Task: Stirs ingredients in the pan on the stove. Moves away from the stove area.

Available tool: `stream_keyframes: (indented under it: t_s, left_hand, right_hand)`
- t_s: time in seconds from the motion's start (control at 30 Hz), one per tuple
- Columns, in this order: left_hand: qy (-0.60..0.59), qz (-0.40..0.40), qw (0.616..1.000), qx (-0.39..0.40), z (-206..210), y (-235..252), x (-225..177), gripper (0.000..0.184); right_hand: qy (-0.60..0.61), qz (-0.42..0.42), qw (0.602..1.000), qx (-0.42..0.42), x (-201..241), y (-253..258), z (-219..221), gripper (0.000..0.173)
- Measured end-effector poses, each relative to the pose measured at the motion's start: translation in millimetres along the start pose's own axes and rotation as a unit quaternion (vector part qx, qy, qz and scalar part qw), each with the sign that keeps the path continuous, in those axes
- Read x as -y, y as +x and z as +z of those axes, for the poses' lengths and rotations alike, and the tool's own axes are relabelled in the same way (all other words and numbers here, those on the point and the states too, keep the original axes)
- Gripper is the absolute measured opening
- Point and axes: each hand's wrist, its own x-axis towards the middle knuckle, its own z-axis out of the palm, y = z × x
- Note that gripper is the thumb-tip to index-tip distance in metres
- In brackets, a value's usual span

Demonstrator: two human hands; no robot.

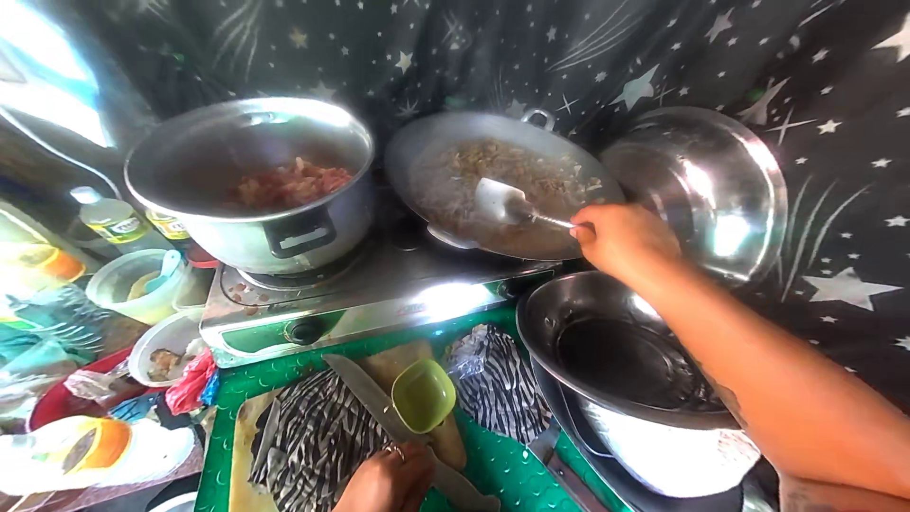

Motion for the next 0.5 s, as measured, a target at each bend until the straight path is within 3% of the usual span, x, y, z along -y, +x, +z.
stream_keyframes:
  t_s: [0.07,0.27,0.5]
  left_hand:
    - [-0.001,-0.002,1.0,-0.007,0,0,0,0.018]
    - [0.001,-0.005,1.0,0.002,0,-1,3,0.017]
    - [-0.005,-0.015,0.999,0.03,1,5,0,0.016]
  right_hand:
    - [0.022,-0.012,1.0,0.005,-1,2,3,0.023]
    - [-0.003,-0.035,0.996,-0.082,-2,-22,-9,0.023]
    - [-0.016,-0.04,0.999,-0.022,5,-28,-10,0.022]
